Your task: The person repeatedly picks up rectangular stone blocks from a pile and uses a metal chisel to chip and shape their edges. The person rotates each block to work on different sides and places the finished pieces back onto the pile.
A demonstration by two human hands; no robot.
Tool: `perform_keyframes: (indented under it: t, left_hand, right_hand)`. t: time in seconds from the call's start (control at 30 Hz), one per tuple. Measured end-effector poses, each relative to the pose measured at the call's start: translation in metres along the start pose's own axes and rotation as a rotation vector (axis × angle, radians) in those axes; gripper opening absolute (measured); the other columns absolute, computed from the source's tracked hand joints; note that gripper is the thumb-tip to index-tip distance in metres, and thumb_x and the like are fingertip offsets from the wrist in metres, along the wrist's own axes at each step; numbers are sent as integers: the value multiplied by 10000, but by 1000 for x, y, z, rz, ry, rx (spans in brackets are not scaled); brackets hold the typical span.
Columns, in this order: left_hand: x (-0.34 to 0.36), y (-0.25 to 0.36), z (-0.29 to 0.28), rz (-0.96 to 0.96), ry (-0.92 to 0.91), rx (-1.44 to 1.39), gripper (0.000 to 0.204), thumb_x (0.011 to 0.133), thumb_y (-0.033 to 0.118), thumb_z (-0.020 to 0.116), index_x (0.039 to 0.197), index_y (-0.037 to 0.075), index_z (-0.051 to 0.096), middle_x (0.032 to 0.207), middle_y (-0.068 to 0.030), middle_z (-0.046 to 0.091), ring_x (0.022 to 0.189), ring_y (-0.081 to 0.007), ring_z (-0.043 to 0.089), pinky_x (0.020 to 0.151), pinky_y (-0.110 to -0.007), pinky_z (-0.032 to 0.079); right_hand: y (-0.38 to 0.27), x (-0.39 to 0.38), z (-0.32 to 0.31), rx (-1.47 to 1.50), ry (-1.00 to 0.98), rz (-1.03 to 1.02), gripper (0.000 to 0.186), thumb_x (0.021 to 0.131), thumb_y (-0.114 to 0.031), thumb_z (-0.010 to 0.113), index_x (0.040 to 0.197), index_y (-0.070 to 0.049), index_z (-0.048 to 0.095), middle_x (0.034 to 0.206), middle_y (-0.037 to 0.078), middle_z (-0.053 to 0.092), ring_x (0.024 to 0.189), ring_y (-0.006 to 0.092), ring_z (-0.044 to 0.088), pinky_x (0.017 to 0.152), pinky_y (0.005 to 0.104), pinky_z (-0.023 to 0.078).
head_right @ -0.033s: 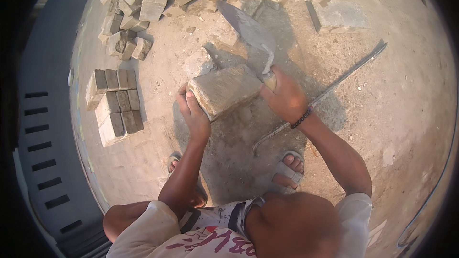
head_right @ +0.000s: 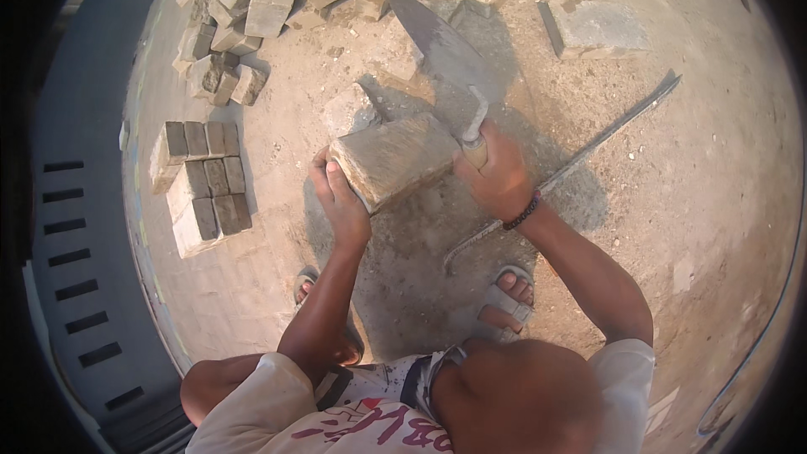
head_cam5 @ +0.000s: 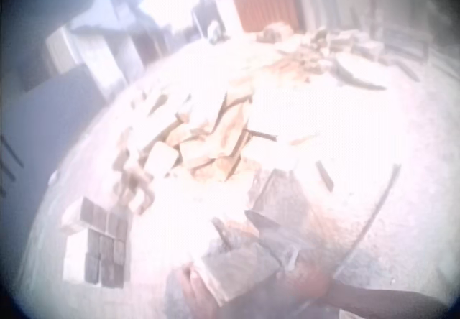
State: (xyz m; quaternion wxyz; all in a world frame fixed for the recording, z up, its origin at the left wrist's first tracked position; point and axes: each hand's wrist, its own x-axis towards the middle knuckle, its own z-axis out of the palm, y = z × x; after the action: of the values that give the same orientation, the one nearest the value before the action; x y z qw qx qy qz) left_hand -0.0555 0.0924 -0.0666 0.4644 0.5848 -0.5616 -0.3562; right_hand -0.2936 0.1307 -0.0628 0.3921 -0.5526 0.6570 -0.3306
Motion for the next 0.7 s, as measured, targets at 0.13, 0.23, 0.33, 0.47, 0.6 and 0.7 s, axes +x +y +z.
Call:
perform_keyframes:
  t: [0.13,0.23,0.33,0.47,0.6,0.7]
  left_hand:
    - [1,-7,3,-15,0,-33,415,1074,267,349,1330,-52,420,1234,-176,506,1140,-236,489,1004,-371,385]
    - [9,-5,2,27,19,14,410,1074,266,352,1326,-49,424,1227,-175,510,1132,-232,493,1000,-369,385]
    - [3,2,13,-13,0,-49,404,1073,260,347,1321,-48,426,1225,-176,512,1127,-229,494,1001,-369,384]
    - [7,-7,-6,28,-6,48,403,1071,262,345,1322,-43,423,1222,-171,511,1132,-224,487,1003,-366,381]
    - [2,-3,11,-9,-10,-54,417,1065,274,363,1329,-46,409,1218,-168,506,1138,-220,481,1013,-364,373]
    - [5,-8,1,0,-36,-73,495,1044,345,419,1349,-43,383,1240,-168,483,1165,-227,466,1029,-377,365]
  right_hand:
    - [15,8,3,-131,-148,84,383,851,-204,610,1131,52,558,1011,301,657,990,466,628,868,479,497]
    - [4,2,6,89,-32,-27,398,846,-196,609,1155,47,550,1020,306,655,993,468,627,864,492,495]
    - [41,13,9,-114,-144,58,432,840,-199,612,1196,36,544,1020,310,651,992,465,630,858,501,494]
    - [-3,1,5,4,21,15,471,839,-200,613,1246,23,530,1005,317,647,992,458,633,858,506,490]
    - [42,-4,5,-85,-203,17,472,840,-198,627,1238,32,525,998,305,653,980,449,640,847,491,496]
    - [39,4,5,-120,-115,98,445,845,-193,650,1207,39,534,1015,287,660,959,437,652,831,463,510]
